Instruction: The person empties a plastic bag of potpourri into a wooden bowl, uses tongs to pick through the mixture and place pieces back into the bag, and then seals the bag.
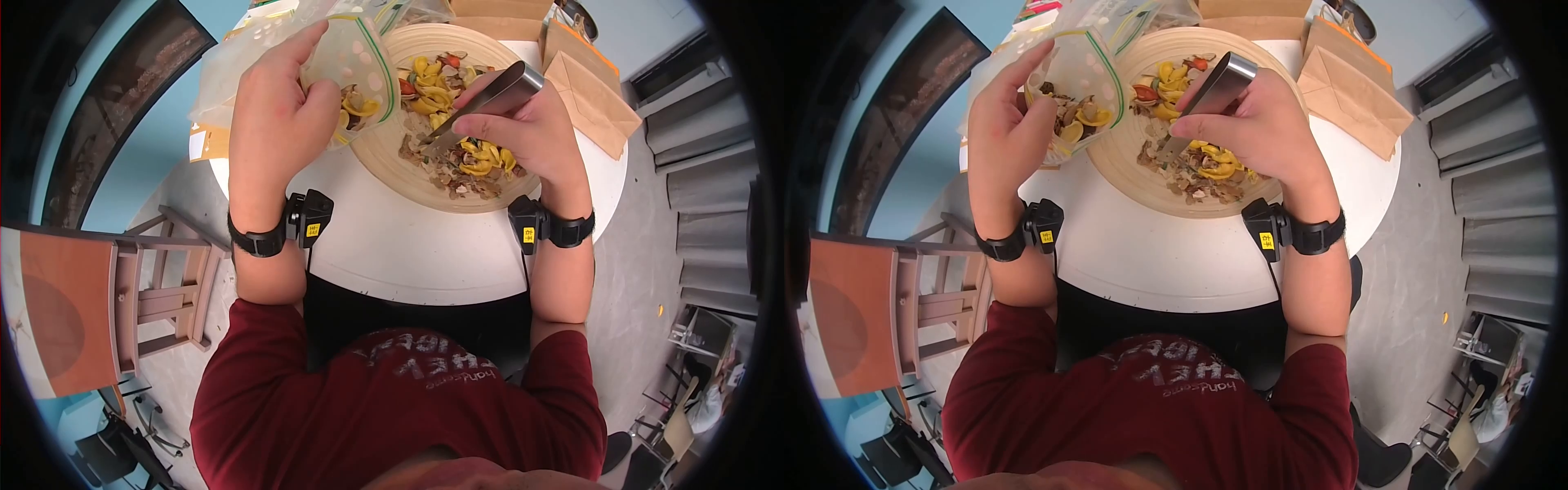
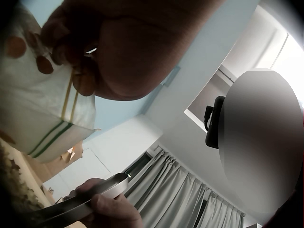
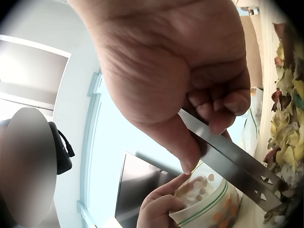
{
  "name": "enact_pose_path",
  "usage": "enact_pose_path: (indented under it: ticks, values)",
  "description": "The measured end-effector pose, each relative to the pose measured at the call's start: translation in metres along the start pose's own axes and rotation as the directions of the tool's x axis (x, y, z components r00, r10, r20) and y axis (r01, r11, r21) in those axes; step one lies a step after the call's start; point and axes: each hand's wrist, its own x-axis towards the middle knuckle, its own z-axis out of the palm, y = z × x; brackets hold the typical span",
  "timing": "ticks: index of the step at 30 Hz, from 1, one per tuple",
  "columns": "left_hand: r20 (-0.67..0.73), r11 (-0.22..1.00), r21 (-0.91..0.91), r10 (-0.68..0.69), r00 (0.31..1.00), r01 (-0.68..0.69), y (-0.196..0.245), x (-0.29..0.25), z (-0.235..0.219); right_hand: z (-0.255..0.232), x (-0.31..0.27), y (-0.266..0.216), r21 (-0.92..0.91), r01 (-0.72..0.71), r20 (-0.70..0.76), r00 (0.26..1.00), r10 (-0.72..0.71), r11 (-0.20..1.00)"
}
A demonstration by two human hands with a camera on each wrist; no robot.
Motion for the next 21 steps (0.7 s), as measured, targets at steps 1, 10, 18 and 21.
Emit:
enact_pose_path:
  ticks: [1,10,18,21]
  values:
    - [-0.003,1.0,-0.014,0.0,1.0,0.0,-0.001,0.0,0.001,0.0,0.0,0.0,0.002,0.001,-0.001,1.0,-0.001,1.0]
    - [0.089,1.0,0.021,-0.006,0.996,0.004,0.0,-0.002,0.002,-0.015,0.0,0.005,0.077,0.097,-0.147,0.985,-0.085,0.992]
    - [0.127,0.993,0.065,0.092,0.988,-0.101,-0.001,-0.001,0.003,0.013,-0.002,-0.013,0.239,0.24,-0.293,0.942,-0.165,0.941]
    - [0.076,0.998,0.053,0.022,0.997,-0.026,-0.004,-0.001,0.001,0.0,0.002,-0.005,0.168,0.249,-0.322,0.928,-0.186,0.954]
